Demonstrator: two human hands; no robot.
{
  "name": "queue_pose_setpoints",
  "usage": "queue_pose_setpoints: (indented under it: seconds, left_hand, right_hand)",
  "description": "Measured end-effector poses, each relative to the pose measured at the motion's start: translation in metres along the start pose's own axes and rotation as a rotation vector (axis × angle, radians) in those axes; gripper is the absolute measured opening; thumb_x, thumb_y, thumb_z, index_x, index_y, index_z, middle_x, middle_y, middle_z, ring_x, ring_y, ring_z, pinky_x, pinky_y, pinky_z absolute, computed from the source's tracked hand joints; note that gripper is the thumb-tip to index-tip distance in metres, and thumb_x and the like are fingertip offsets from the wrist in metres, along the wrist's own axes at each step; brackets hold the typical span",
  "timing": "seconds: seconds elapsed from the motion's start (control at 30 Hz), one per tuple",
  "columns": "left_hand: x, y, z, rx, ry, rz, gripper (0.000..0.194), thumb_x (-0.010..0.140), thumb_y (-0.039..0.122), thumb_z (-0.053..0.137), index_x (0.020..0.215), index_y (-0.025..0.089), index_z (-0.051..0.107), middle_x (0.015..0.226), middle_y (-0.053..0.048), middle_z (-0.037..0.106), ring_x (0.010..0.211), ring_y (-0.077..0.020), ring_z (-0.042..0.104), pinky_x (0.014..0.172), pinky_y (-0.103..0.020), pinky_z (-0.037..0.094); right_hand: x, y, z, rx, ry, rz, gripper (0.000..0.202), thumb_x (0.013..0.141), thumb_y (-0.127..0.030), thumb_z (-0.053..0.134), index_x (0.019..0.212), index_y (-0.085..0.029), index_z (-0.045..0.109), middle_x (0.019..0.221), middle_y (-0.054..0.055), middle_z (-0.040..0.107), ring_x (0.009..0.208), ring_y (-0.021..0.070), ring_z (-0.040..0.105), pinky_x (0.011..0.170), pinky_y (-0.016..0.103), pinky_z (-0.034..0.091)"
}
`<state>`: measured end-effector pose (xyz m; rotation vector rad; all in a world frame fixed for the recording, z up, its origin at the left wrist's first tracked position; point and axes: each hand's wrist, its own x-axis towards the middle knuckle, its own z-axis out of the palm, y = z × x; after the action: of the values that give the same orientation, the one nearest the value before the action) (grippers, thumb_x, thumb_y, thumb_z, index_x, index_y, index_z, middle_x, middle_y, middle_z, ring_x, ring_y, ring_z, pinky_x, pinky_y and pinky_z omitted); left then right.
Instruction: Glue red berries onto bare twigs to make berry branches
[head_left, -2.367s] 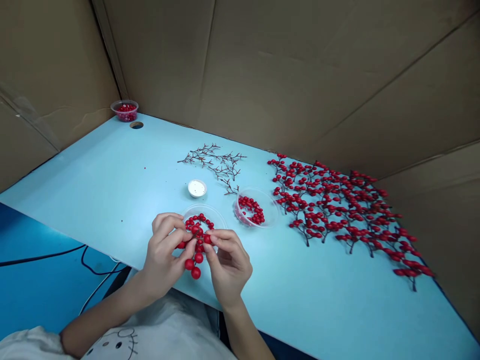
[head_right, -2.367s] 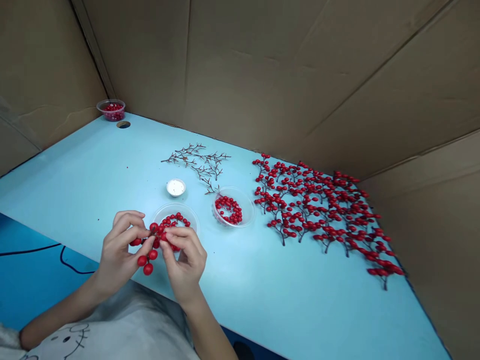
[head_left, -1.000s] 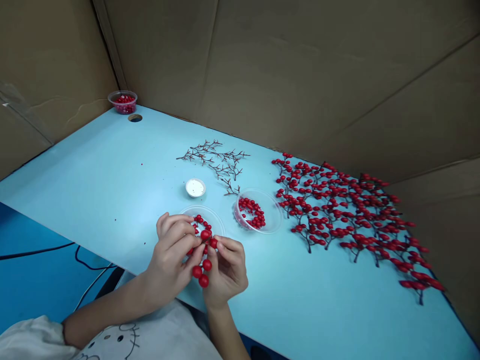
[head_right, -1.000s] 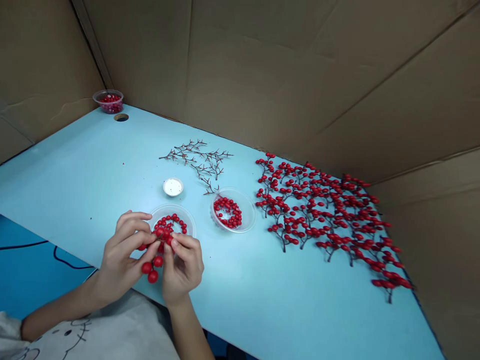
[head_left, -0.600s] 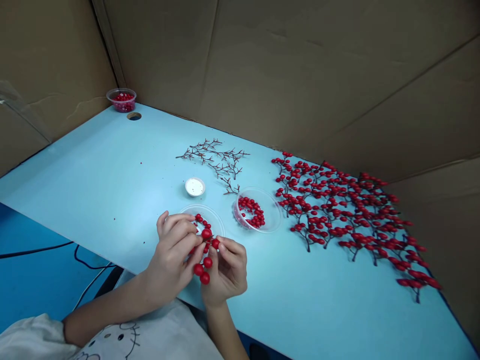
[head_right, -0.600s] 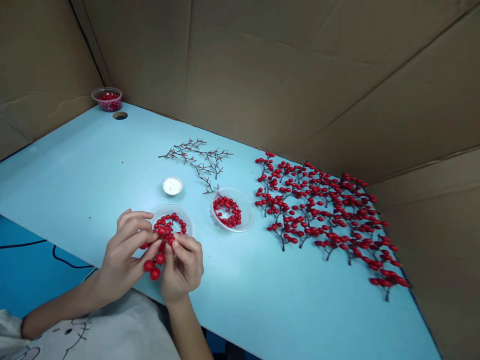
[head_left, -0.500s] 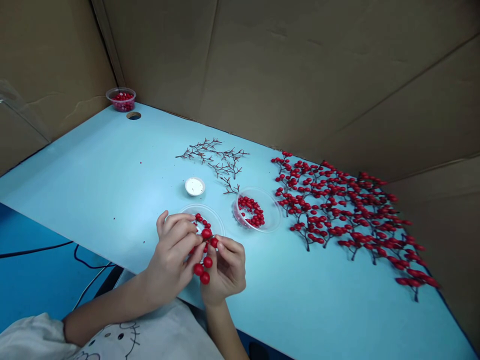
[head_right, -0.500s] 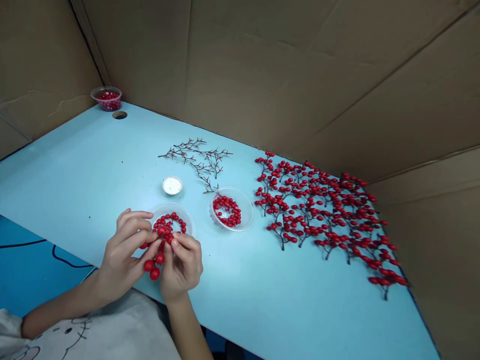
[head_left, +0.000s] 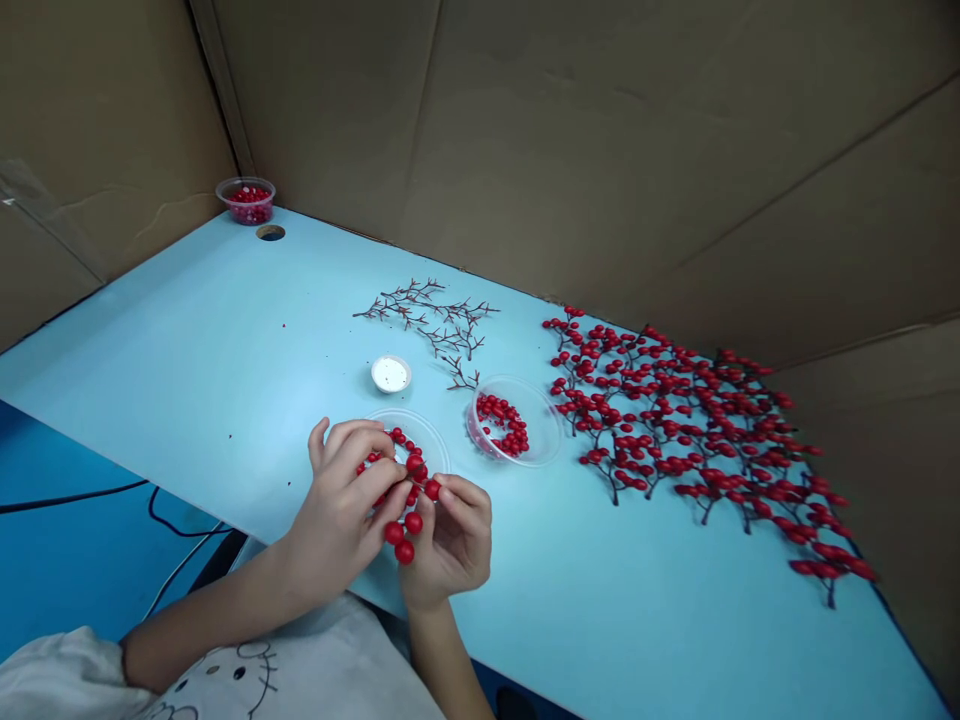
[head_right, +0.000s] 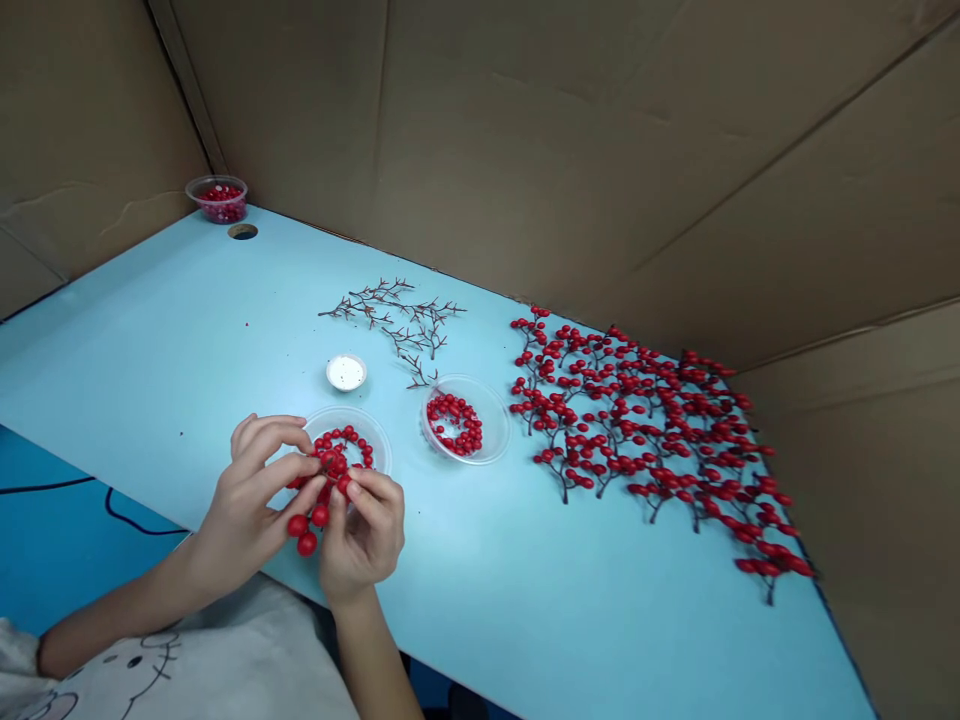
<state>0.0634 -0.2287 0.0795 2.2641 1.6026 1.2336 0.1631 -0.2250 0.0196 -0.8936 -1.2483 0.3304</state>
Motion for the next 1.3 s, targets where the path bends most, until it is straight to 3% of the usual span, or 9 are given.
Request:
queue_pose_setpoints:
  seconds: [0.3,0.6,0.8,1.3]
  left_hand:
    - [-0.004,-0.002,-0.007,0.102,-0.024,-0.010,0.008,0.080,0.016,0.047,0.078,0.019,0.054,0.084,-0.004,0.058,0.094,-0.0228,0.048,0.084,-0.045,0.029]
    - [-0.005,0.001,-0.010,0.197,-0.029,0.073,0.015,0.081,0.012,0.042,0.070,0.016,0.051,0.076,-0.002,0.059,0.092,-0.0236,0.049,0.086,-0.052,0.021]
    - [-0.006,0.002,-0.013,0.136,-0.027,0.048,0.017,0.080,0.009,0.042,0.067,0.016,0.049,0.072,-0.001,0.059,0.094,-0.0228,0.050,0.087,-0.050,0.021]
    - [-0.005,0.007,-0.015,0.047,-0.032,0.001,0.020,0.081,0.008,0.041,0.065,0.016,0.051,0.072,0.001,0.060,0.094,-0.0196,0.052,0.090,-0.045,0.015]
  right_hand:
    - [0.006,-0.003,0.002,0.038,-0.081,0.033,0.020,0.075,-0.009,0.051,0.090,-0.022,0.052,0.079,0.003,0.054,0.074,0.0133,0.055,0.056,0.028,0.050]
    - [0.007,-0.005,-0.002,0.103,-0.136,-0.054,0.033,0.072,-0.002,0.053,0.096,-0.025,0.056,0.082,0.002,0.057,0.073,0.0118,0.056,0.057,0.027,0.051]
    - [0.006,-0.004,-0.003,0.065,-0.119,-0.123,0.034,0.071,-0.004,0.056,0.097,-0.026,0.056,0.082,0.001,0.058,0.072,0.0119,0.056,0.057,0.028,0.050]
    - [0.004,-0.002,-0.002,0.105,-0.126,-0.094,0.036,0.071,0.000,0.054,0.098,-0.024,0.057,0.084,0.001,0.057,0.076,0.0112,0.054,0.063,0.029,0.050]
